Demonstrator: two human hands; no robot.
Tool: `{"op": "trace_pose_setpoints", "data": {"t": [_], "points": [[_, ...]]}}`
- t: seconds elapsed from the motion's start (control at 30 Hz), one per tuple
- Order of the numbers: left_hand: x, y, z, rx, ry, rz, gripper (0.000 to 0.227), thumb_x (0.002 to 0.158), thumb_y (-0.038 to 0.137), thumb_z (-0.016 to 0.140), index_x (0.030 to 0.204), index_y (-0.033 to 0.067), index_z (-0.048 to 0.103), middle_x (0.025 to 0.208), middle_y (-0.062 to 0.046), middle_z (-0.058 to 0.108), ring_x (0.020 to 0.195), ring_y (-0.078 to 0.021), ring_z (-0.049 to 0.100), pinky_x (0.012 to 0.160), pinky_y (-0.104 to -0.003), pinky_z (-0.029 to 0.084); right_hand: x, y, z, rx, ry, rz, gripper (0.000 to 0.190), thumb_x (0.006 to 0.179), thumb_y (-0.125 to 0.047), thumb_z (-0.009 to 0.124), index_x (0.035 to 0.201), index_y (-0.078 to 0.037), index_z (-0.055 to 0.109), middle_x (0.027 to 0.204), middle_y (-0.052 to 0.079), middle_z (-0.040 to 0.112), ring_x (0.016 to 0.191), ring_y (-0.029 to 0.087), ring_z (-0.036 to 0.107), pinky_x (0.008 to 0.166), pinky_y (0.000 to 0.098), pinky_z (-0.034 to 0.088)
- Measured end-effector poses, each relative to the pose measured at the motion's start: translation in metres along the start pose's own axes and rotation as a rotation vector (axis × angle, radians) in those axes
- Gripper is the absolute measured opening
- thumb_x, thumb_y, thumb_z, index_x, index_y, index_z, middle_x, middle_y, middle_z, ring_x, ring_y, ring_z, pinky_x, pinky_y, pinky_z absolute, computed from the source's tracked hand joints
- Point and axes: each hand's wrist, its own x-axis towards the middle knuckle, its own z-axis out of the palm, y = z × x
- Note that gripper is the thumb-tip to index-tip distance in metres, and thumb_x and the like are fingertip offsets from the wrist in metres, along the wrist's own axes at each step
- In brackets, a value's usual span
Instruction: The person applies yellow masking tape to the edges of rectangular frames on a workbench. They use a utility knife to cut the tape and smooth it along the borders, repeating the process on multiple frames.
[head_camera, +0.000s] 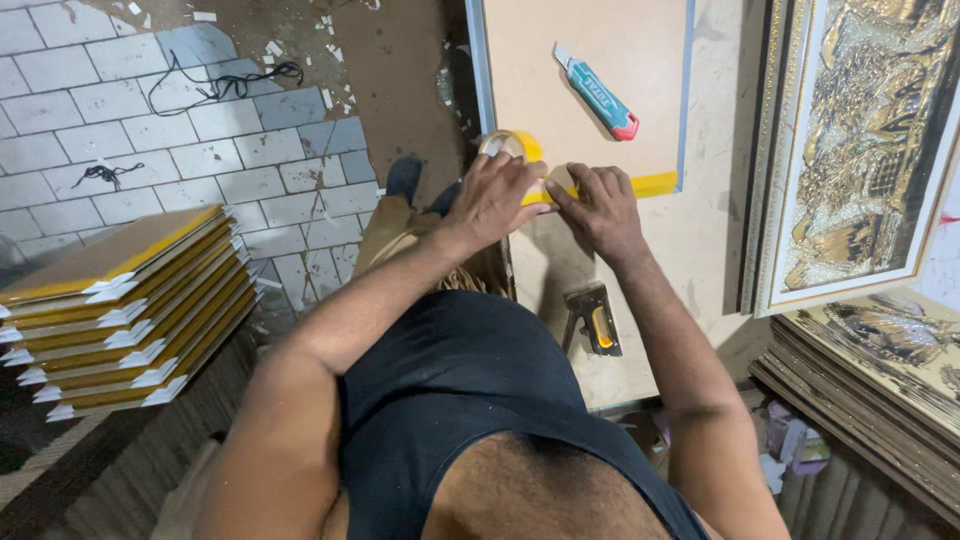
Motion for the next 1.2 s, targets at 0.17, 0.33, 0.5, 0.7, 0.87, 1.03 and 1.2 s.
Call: {"op": "trace_pose_setpoints", "data": {"t": [0.17,0.33,0.5,0.7,0.87,1.03,1.2], "points": [[0.015,0.01,0.004,0.244,-0.002,0.14,0.065,0.083,0.044,0.083,0.126,0.0106,0.048,0.103,-0.007,0.062,0.101,-0.027,0.055,0.086,-0.045,0.043,-0.01,0.013,0.004,-0.058,0.015,-0.022,0.042,0.091,-0.031,0.077,0.132,-0.022,0.07,0.13,0.01,0.061,0.108,0.026,0.062,0.098,0.0453,0.048],[0.003,0.0,-0.012,0.261,0.008,0.233,0.068,0.079,0.034,0.084,0.131,0.0099,0.048,0.121,-0.01,0.064,0.116,-0.0287,0.055,0.094,-0.046,0.043,-0.043,0.058,-0.011,-0.126,0.022,0.011,0.039,0.097,-0.027,0.078,0.135,-0.02,0.071,0.128,0.011,0.062,0.104,0.025,0.063,0.092,0.0435,0.048],[-0.003,-0.013,-0.024,0.192,-0.098,0.278,0.073,0.076,0.016,0.083,0.137,0.0118,0.043,0.14,-0.008,0.06,0.122,-0.0314,0.054,0.102,-0.05,0.046,-0.08,0.102,-0.032,-0.376,-0.033,0.037,0.04,0.099,-0.025,0.079,0.137,-0.02,0.069,0.133,0.009,0.063,0.103,0.023,0.062,0.092,0.0419,0.049],[-0.003,-0.018,-0.024,0.072,-0.098,0.284,0.078,0.074,0.014,0.083,0.139,0.0139,0.04,0.146,-0.01,0.055,0.124,-0.0369,0.054,0.101,-0.053,0.049,-0.058,0.071,-0.022,-0.224,0.063,0.07,0.039,0.097,-0.036,0.076,0.13,-0.016,0.067,0.132,0.015,0.062,0.107,0.027,0.062,0.091,0.046,0.047],[-0.001,-0.017,-0.023,0.063,-0.143,0.257,0.078,0.08,0.013,0.084,0.145,0.0135,0.041,0.139,-0.011,0.056,0.117,-0.035,0.056,0.101,-0.054,0.05,-0.01,-0.007,0.028,-0.117,0.054,-0.126,0.037,0.097,-0.022,0.067,0.133,-0.014,0.069,0.121,0.009,0.061,0.11,0.022,0.062,0.098,0.0445,0.049],[0.0,-0.015,-0.029,0.092,-0.085,0.314,0.077,0.077,0.012,0.083,0.143,0.0104,0.042,0.136,-0.01,0.059,0.119,-0.035,0.057,0.1,-0.053,0.049,-0.032,0.019,0.025,-0.155,0.039,-0.028,0.041,0.093,-0.02,0.067,0.133,-0.016,0.069,0.117,0.006,0.063,0.104,0.02,0.062,0.093,0.042,0.049],[0.006,-0.015,-0.033,0.071,-0.14,0.325,0.07,0.078,0.013,0.081,0.138,0.0104,0.046,0.135,-0.012,0.061,0.114,-0.0333,0.057,0.096,-0.053,0.049,-0.1,0.104,-0.042,-0.554,0.025,0.319,0.021,0.107,-0.021,0.074,0.127,-0.016,0.071,0.125,0.006,0.065,0.097,0.02,0.061,0.091,0.0394,0.048]]}}
